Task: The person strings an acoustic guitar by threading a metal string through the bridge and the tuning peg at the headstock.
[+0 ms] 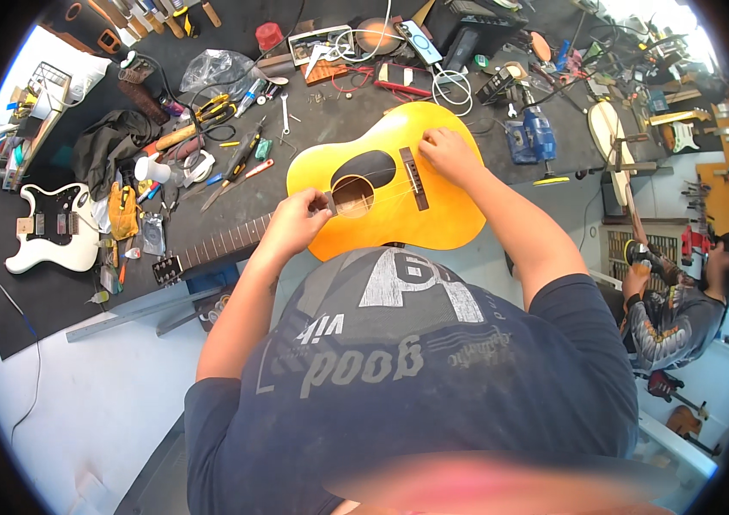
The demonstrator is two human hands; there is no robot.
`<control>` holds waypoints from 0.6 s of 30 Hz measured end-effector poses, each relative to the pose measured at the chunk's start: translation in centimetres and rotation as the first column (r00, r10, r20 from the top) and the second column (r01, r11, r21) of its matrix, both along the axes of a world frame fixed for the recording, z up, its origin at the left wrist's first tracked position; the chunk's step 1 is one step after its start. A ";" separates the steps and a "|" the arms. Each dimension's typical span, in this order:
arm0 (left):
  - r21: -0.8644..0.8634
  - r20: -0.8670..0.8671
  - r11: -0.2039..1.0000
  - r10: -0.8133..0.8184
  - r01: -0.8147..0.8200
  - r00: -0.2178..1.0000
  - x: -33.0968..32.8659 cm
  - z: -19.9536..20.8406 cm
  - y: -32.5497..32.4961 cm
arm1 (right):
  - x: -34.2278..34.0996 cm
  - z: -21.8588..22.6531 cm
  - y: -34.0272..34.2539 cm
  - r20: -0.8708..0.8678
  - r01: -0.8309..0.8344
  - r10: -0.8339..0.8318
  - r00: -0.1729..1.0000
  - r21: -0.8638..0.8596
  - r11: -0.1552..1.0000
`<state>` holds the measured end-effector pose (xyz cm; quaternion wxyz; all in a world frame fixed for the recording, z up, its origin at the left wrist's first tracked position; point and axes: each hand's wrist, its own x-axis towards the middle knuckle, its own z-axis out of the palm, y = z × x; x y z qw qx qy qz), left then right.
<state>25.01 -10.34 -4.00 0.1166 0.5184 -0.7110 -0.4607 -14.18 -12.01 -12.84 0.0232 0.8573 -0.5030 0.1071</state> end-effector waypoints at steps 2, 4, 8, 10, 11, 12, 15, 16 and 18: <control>0.027 -0.010 1.000 -0.014 0.014 1.000 -0.1 0.6 0.0 | -0.4 -0.2 0.0 -0.011 0.004 -0.004 1.000 -0.074 0.997; 0.041 0.013 0.998 -0.045 0.044 0.999 0.2 0.7 0.1 | -1.0 -0.8 0.3 -0.023 0.007 -0.010 1.000 -0.139 0.990; 0.031 -0.016 0.999 -0.040 0.040 0.999 0.9 1.5 0.7 | -0.6 0.1 0.3 0.103 0.216 -0.204 0.973 -0.117 0.969; 0.047 -0.050 0.999 0.001 0.001 0.999 0.6 2.4 0.4 | 1.8 3.3 0.5 0.197 0.310 -0.295 0.935 -0.048 0.949; -0.012 -0.135 0.999 0.035 -0.037 0.990 0.0 3.5 0.2 | 4.3 6.3 1.4 0.291 0.298 -0.268 0.918 -0.061 0.953; -0.067 -0.221 0.995 0.057 -0.073 0.974 -0.9 4.6 0.0 | 6.5 9.2 2.4 0.381 0.292 -0.244 0.892 -0.074 0.954; -0.077 -0.363 0.994 0.039 -0.071 0.931 -4.2 8.9 -0.6 | 10.8 14.8 5.0 0.443 0.235 -0.165 0.881 -0.109 0.966; -0.042 -0.405 0.998 0.033 -0.055 0.914 -5.0 9.9 -0.8 | 11.8 15.8 5.5 0.439 0.249 -0.178 0.881 -0.110 0.962; 0.028 -0.432 1.000 0.007 0.005 0.902 -5.6 10.0 -0.9 | 13.2 17.1 6.3 0.567 0.378 -0.250 0.785 -0.118 0.918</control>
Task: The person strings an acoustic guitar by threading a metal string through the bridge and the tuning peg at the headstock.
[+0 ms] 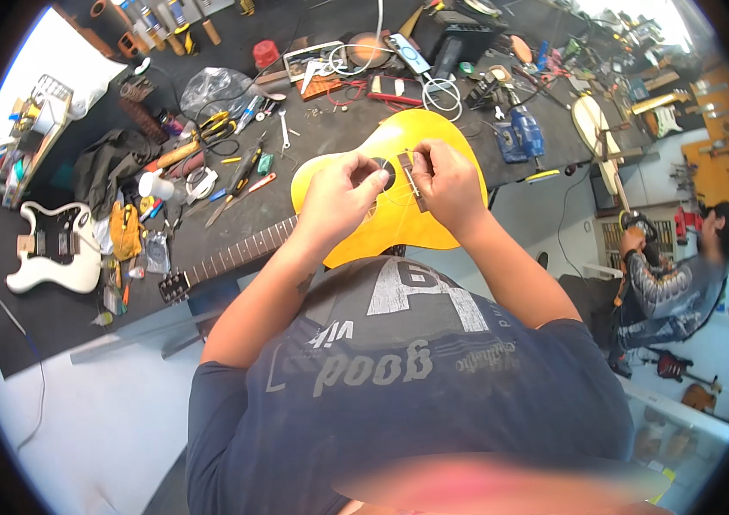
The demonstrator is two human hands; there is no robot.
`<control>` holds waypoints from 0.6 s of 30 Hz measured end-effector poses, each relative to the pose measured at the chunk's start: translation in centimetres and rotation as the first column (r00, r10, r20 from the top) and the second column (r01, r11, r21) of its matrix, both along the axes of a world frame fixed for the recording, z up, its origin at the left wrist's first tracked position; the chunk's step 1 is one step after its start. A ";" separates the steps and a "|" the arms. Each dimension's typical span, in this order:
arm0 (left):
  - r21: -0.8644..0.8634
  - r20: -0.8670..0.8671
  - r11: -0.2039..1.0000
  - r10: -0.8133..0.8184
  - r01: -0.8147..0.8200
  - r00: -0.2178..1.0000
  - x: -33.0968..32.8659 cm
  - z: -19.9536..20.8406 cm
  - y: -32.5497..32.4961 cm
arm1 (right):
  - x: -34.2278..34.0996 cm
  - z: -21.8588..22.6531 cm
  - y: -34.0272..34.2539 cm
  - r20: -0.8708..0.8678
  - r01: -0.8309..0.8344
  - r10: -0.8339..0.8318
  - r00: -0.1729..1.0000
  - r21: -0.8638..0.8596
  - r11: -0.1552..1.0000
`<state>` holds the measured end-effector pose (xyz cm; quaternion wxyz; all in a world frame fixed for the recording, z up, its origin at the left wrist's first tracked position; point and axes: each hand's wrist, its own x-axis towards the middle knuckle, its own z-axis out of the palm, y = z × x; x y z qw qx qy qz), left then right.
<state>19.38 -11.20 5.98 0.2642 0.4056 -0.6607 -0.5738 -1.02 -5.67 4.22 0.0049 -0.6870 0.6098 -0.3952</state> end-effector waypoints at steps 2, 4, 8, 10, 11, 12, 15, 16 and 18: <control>0.085 -0.001 0.996 -0.042 0.042 0.999 -0.2 0.2 0.3 | 0.5 0.5 0.5 0.053 0.077 -0.078 0.996 0.008 0.997; 0.171 -0.121 0.983 -0.051 0.071 0.991 -0.3 -1.1 0.9 | 1.1 1.0 1.4 0.109 0.144 -0.146 0.983 0.028 0.989; 0.158 -0.226 0.987 0.069 -0.034 0.972 -0.9 -0.7 1.4 | 0.4 2.6 3.4 0.129 0.064 -0.068 0.989 0.040 0.997; 0.030 -0.224 0.998 0.061 -0.055 0.973 -1.2 -0.4 1.2 | -0.2 3.5 4.5 0.446 -0.130 -0.062 0.893 0.388 0.912; 0.022 -0.226 0.998 0.057 -0.053 0.972 -1.2 -0.2 1.3 | -1.3 3.1 5.0 0.684 -0.304 -0.124 0.719 0.468 0.830; 0.047 -0.218 0.999 0.016 -0.006 0.976 -1.4 -0.2 1.4 | -1.8 2.7 5.4 0.684 -0.301 -0.117 0.720 0.460 0.835; 0.044 -0.213 0.998 -0.035 0.046 0.976 -2.3 -0.6 2.3 | -2.8 2.7 6.1 0.928 -0.286 -0.025 0.372 0.140 0.948; 0.030 -0.215 0.998 -0.046 0.053 0.975 -2.8 -1.0 2.8 | -2.9 2.6 6.3 0.928 -0.288 -0.014 0.373 0.130 0.949; -0.033 -0.219 0.998 -0.053 0.047 0.974 -3.9 -1.3 3.5 | -3.2 1.9 6.9 0.772 0.049 -0.085 0.630 0.070 0.996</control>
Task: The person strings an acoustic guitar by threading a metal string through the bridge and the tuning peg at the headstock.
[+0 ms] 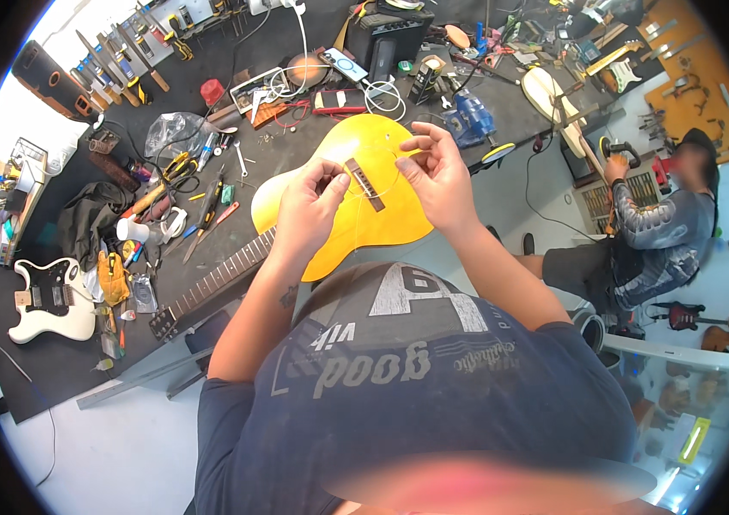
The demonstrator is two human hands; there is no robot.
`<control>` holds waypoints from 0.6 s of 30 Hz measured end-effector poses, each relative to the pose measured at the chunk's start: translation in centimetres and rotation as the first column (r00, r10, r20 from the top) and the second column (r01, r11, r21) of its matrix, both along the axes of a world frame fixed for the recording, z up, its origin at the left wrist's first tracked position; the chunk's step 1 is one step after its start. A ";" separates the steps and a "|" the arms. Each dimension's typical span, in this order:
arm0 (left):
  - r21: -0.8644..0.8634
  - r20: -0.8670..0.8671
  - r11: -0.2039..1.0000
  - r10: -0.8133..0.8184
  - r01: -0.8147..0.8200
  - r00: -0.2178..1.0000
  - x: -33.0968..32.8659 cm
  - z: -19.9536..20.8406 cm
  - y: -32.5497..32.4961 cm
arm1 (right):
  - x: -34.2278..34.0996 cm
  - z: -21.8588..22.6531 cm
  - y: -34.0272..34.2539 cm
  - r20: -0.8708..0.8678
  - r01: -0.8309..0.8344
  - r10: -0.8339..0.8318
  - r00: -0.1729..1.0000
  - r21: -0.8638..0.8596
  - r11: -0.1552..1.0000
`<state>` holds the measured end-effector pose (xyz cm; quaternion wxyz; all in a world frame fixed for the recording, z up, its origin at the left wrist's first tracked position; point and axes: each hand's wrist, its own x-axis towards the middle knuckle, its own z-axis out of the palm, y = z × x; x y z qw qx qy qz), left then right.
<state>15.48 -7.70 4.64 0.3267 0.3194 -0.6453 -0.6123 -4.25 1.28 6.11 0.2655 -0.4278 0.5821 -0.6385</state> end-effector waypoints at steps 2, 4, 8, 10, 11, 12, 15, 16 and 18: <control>0.129 -0.010 0.992 -0.001 0.002 1.000 -1.1 0.6 1.1 | -1.3 0.5 1.2 -0.100 -0.008 0.004 0.995 -0.037 0.999; 0.111 0.002 0.994 -0.002 0.001 1.000 -2.4 1.2 2.4 | -2.7 0.4 2.4 -0.337 -0.088 0.064 0.939 -0.054 0.995; 0.180 -0.040 0.982 -0.057 0.063 0.998 -4.6 2.3 4.6 | -4.8 1.5 3.8 -0.590 -0.048 -0.050 0.806 -0.148 0.988; 0.199 -0.070 0.975 -0.090 0.103 0.993 -5.7 2.2 5.4 | -5.9 1.5 4.5 -0.608 -0.029 -0.058 0.792 -0.132 0.991; 0.224 -0.102 0.963 -0.127 0.147 0.987 -6.2 2.1 5.9 | -6.6 1.4 4.7 -0.606 -0.035 -0.056 0.793 -0.138 0.990; 0.222 -0.098 0.965 -0.121 0.140 0.988 -6.7 2.1 6.4 | -7.3 1.0 5.2 -0.585 -0.043 -0.025 0.810 -0.101 0.994; 0.203 -0.098 0.970 -0.114 0.132 0.989 -8.0 1.8 8.2 | -9.0 0.5 6.4 -0.313 -0.156 0.160 0.936 0.038 0.987; 0.193 -0.077 0.976 -0.092 0.105 0.993 -8.4 1.7 8.5 | -9.5 0.2 6.9 -0.033 -0.274 0.279 0.960 0.111 0.955; 0.185 -0.047 0.980 -0.066 0.073 0.997 -9.1 1.2 9.3 | -11.8 -0.6 7.6 0.281 -0.505 0.465 0.839 0.085 0.859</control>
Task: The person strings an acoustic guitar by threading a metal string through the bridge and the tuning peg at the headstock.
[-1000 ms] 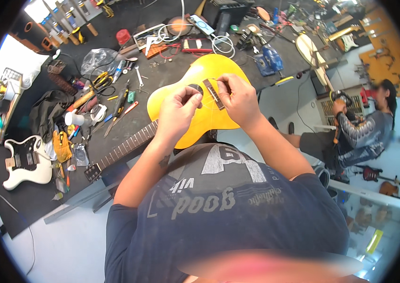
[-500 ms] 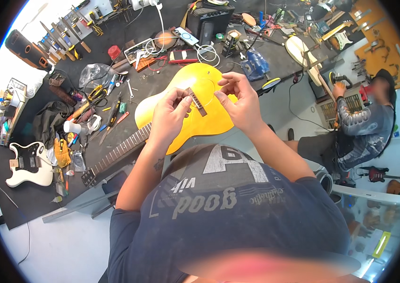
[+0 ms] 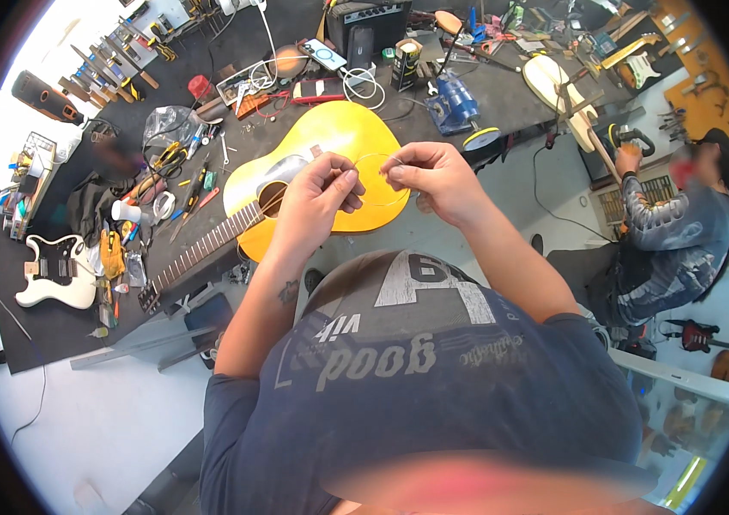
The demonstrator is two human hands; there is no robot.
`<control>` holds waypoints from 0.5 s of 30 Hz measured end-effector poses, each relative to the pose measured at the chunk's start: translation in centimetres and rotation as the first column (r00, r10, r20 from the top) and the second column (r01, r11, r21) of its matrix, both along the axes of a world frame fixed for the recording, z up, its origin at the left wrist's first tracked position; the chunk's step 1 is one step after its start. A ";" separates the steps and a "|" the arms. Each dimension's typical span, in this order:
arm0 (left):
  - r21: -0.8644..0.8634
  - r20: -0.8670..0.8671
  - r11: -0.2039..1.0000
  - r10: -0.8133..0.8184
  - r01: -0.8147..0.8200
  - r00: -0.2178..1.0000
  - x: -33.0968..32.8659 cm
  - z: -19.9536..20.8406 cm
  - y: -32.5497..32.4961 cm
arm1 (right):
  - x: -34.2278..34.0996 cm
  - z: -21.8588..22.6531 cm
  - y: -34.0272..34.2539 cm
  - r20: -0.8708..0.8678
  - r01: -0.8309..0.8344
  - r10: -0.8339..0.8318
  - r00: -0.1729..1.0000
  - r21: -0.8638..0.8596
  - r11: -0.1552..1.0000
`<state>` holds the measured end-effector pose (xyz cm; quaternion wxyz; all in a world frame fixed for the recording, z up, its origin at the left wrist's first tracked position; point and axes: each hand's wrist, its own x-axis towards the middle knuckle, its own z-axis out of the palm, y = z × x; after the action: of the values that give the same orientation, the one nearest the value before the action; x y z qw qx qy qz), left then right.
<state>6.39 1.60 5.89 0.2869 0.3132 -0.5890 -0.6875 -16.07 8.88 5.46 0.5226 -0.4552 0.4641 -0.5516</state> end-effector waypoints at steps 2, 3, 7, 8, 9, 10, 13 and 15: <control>-0.016 0.020 0.999 0.040 -0.040 0.999 -0.4 -0.7 0.7 | -1.4 -0.8 1.0 0.306 -0.225 0.195 0.932 0.066 0.972; -0.012 0.026 0.999 0.042 -0.042 0.999 -0.6 -1.0 1.1 | -1.9 -0.9 1.7 0.471 -0.324 0.248 0.847 0.088 0.942; -0.006 -0.034 1.000 0.012 -0.012 0.999 -1.2 -1.3 2.7 | -2.6 -2.1 2.7 0.697 -0.470 0.342 0.630 -0.008 0.883; 0.002 -0.066 1.000 0.005 -0.004 0.998 -1.3 -1.0 3.1 | -2.7 -2.2 2.9 0.729 -0.477 0.361 0.581 -0.055 0.877; 0.000 -0.063 1.000 0.005 -0.005 0.998 -1.3 -0.9 3.3 | -2.8 -2.5 3.0 0.730 -0.477 0.363 0.579 -0.058 0.877; -0.031 -0.040 0.998 -0.056 0.055 0.998 -1.1 -0.7 3.4 | -3.0 -2.8 3.2 0.737 -0.461 0.345 0.581 -0.051 0.886; -0.152 0.064 0.980 -0.120 0.128 0.991 -1.1 0.0 4.0 | -3.4 -2.7 3.6 0.727 -0.427 0.322 0.606 -0.044 0.903; -0.241 0.141 0.959 -0.114 0.146 0.983 -1.4 0.6 4.3 | -3.5 -1.9 3.9 0.708 -0.411 0.319 0.630 -0.044 0.911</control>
<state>5.02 5.86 6.48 0.2408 0.2778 -0.7073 -0.6038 -19.59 12.78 3.56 0.7861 -0.2631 0.1611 -0.5356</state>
